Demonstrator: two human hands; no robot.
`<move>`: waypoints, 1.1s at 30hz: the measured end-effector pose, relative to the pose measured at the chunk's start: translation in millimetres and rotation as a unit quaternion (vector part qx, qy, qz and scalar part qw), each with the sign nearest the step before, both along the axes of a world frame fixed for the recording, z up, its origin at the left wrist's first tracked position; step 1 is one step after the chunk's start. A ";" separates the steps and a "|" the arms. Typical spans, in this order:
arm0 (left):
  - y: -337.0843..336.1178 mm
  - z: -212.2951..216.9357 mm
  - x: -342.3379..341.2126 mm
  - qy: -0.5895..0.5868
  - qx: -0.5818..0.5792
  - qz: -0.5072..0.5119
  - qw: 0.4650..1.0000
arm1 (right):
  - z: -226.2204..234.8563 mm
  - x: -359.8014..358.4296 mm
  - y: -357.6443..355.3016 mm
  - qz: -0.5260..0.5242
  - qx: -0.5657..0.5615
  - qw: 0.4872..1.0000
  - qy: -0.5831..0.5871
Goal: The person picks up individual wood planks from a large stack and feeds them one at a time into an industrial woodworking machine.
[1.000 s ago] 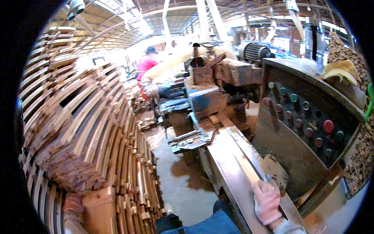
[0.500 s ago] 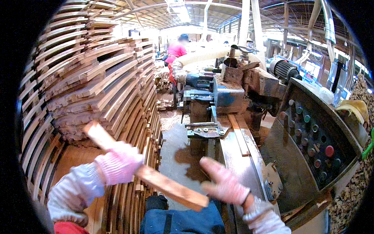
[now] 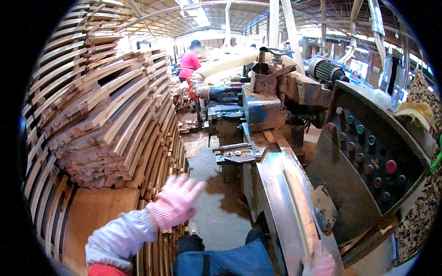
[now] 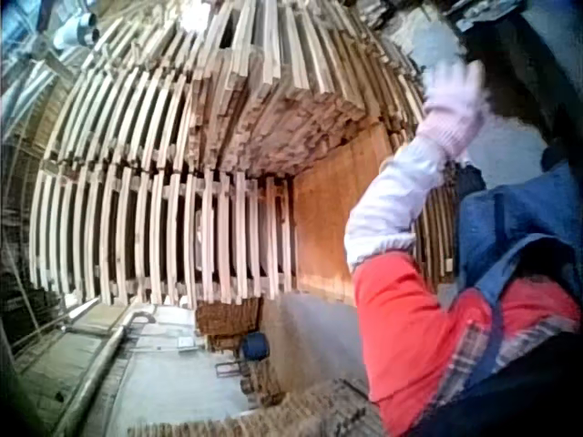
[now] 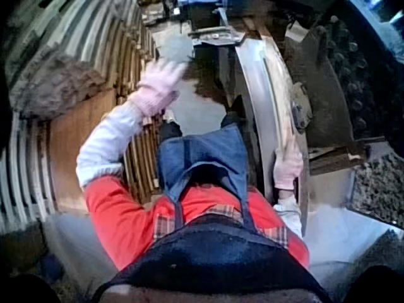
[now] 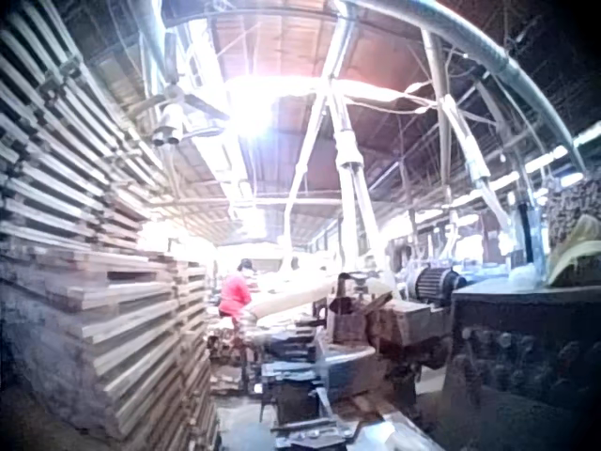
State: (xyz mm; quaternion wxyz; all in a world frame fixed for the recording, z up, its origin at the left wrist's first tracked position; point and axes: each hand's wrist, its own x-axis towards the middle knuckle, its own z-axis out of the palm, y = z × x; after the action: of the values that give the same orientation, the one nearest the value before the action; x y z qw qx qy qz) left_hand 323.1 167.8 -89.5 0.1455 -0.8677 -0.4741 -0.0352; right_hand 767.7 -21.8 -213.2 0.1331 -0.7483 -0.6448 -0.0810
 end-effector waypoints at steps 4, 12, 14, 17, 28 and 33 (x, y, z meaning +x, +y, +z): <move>-74.3 0.0 -85.8 -0.003 -0.111 0.279 0.954 | -9.4 -17.9 89.9 -0.010 0.099 0.994 0.044; -177.1 -71.6 -151.3 0.068 -0.099 0.446 0.887 | -0.1 -48.4 354.5 0.122 0.253 0.959 0.039; -170.4 -78.8 -148.6 0.059 -0.081 0.449 0.888 | -14.0 -42.0 381.7 0.103 0.293 0.950 -0.014; -163.1 -87.1 -152.7 0.053 -0.077 0.459 0.884 | -17.6 -40.4 361.4 0.087 0.232 0.968 -0.028; -161.7 -127.3 -196.5 0.070 -0.140 0.490 0.857 | 12.7 -35.9 45.9 0.047 0.034 0.998 -0.015; -185.3 -175.5 -252.9 0.135 -0.108 0.461 0.870 | -45.8 -8.4 135.3 0.084 0.128 0.976 -0.153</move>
State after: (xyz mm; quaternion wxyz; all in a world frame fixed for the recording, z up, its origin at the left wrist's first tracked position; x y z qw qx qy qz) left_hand 70.2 -17.5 -265.0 0.1136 -0.5567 -0.7970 0.2048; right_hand 759.3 113.5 -259.0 0.1338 -0.6473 -0.7023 -0.2644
